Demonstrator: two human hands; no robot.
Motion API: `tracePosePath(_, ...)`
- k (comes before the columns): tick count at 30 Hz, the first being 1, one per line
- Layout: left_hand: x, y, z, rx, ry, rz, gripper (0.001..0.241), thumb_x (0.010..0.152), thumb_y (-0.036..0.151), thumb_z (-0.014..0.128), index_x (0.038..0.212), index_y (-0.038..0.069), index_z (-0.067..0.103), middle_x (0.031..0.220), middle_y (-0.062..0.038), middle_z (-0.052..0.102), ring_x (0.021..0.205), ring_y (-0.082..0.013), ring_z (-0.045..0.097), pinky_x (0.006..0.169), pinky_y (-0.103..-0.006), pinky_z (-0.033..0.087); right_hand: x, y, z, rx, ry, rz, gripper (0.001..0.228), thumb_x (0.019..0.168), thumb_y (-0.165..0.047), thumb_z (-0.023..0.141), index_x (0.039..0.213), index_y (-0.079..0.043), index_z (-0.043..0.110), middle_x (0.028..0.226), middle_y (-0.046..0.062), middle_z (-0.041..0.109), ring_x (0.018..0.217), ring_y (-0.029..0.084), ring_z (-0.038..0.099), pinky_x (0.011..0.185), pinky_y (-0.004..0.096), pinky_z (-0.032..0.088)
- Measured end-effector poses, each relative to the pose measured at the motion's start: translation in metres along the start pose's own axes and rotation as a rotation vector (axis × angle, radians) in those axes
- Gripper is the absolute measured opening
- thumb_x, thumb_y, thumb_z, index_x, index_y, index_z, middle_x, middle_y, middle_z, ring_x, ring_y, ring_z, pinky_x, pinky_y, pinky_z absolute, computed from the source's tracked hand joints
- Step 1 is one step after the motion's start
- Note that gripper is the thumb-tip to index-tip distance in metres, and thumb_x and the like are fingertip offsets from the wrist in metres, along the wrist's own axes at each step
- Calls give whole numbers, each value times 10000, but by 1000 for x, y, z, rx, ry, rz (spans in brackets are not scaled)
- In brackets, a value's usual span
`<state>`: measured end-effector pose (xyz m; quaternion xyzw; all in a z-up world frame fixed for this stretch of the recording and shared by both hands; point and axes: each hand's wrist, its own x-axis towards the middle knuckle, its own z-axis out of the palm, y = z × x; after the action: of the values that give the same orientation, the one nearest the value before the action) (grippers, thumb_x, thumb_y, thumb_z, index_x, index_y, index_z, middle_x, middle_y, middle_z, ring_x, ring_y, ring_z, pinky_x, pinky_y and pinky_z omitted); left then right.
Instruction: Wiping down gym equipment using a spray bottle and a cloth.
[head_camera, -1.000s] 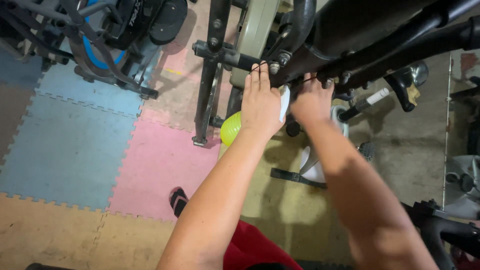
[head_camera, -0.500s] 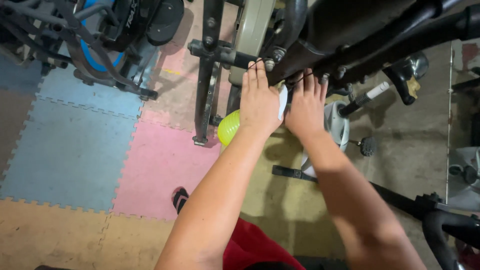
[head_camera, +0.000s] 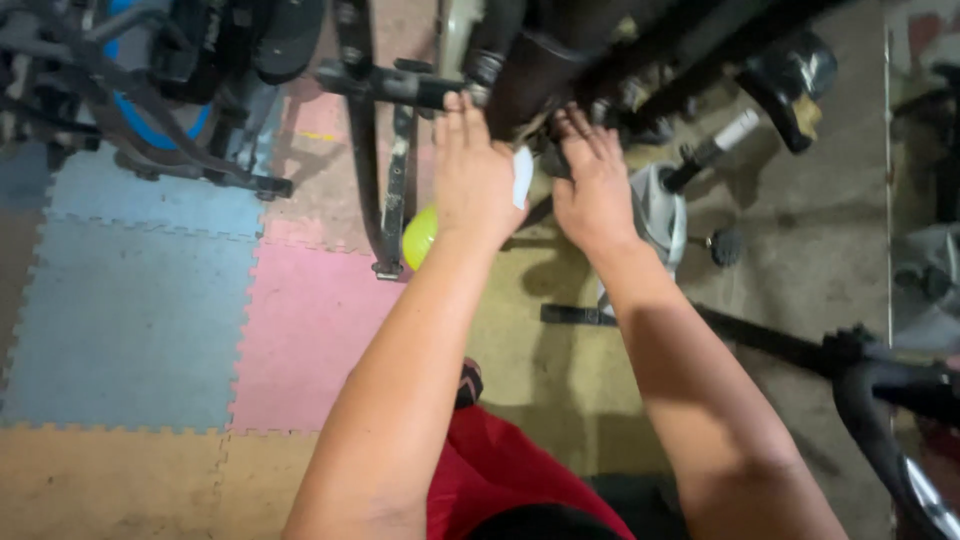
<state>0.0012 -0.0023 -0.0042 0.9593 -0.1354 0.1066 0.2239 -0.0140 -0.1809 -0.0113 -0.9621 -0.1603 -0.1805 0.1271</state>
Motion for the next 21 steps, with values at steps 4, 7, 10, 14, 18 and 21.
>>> tracePosePath(4, 4, 7, -13, -1, -29, -5, 471, 652, 268, 761, 970, -77, 729, 1469, -369, 412, 1429, -498, 320, 1183, -521, 234, -41, -1, 7, 368, 76, 55, 486, 898, -41, 652, 1373, 16, 569, 1369, 236, 621, 1298, 431, 589, 1111, 458, 465)
tracePosePath(7, -1, -8, 17, 49, 108, 54, 346, 831, 216, 720, 1021, -73, 728, 1530, -346, 436, 1476, -496, 351, 1261, -524, 246, -66, -13, 7, 1124, 17, 700, 340, 1009, -99, 658, 1327, 12, 614, 1271, 124, 688, 1139, 209, 610, 1028, 342, 486)
tracePosePath(10, -6, -5, 5, -8, 121, 87, 328, 783, 194, 761, 1011, -39, 727, 1519, -329, 435, 1455, -525, 350, 1242, -539, 255, -76, -27, -19, 1494, 181, 1000, 316, 966, -96, 619, 1273, -21, 618, 1186, 53, 714, 1043, 174, 664, 936, 347, 538)
tracePosePath(14, -5, 3, -15, 5, 96, 98, 471, 629, 206, 813, 993, -75, 710, 1484, -305, 444, 1414, -521, 360, 1197, -518, 264, -62, -28, -24, 1077, 437, 666, 312, 1035, -116, 636, 1307, 35, 612, 1270, 71, 691, 1116, 130, 630, 1000, 310, 512)
tracePosePath(18, 1, -3, -4, 32, 140, 136, 429, 666, 219, 792, 989, -53, 716, 1468, -309, 465, 1359, -523, 411, 1185, -526, 271, -14, -17, -26, 286, 370, 247, 711, 762, -147, 714, 1399, 77, 492, 1395, 247, 555, 1230, 354, 479, 1072, 469, 389)
tracePosePath(21, 4, 2, -13, 61, 71, 125, 361, 705, 237, 767, 926, -44, 715, 1474, -336, 451, 1327, -518, 446, 1181, -533, 272, -7, -14, -19, -63, 13, 42, 799, 638, -206, 773, 1314, 103, 480, 1447, 363, 457, 1413, 498, 303, 1155, 569, 239)
